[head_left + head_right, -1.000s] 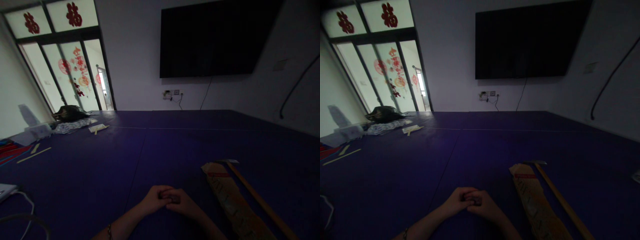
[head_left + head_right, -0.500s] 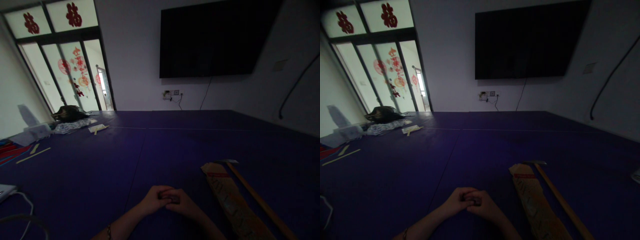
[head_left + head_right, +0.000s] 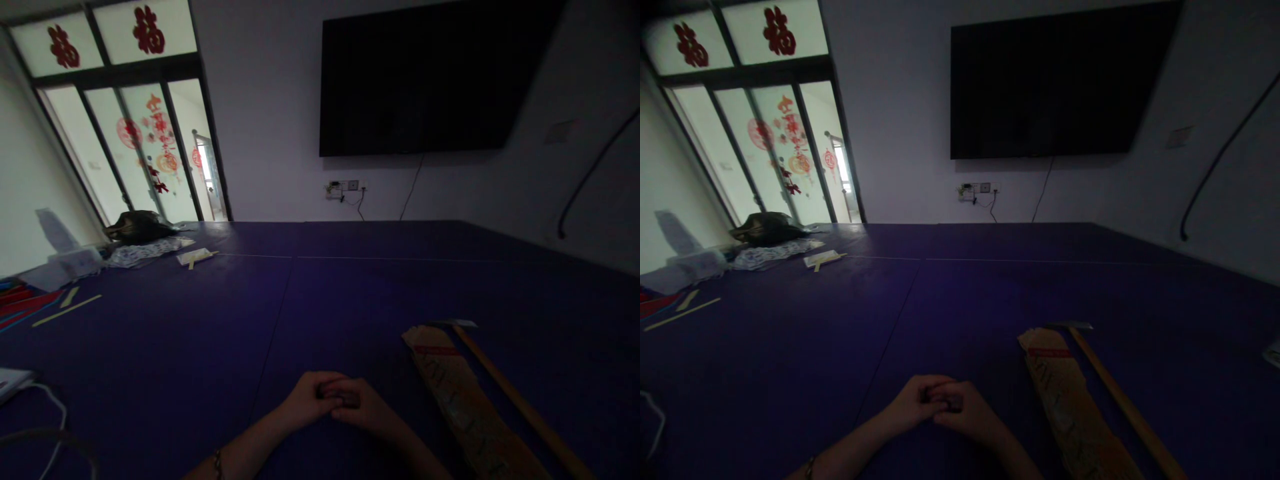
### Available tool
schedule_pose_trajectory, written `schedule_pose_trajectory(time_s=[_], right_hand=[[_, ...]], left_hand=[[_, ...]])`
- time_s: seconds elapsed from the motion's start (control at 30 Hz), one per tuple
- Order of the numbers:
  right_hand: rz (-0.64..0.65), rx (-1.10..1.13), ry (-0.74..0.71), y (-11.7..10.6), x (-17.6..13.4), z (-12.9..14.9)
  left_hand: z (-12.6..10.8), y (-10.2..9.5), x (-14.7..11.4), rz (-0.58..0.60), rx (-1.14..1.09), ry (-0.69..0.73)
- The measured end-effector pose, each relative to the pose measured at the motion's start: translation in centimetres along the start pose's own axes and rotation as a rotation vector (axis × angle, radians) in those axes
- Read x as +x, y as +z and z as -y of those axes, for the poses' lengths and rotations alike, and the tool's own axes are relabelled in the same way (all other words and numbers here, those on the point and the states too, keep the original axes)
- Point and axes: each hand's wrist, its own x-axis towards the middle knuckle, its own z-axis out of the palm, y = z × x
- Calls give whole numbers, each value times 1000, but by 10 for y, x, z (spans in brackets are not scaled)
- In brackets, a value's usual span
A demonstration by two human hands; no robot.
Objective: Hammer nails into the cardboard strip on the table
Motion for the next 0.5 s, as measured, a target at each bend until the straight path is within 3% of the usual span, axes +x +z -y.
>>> schedule_pose_trajectory(time_s=[0.5], right_hand=[[-5,14,-10,0,0,-2]], left_hand=[[-3,2,-1,-49,1,-5]])
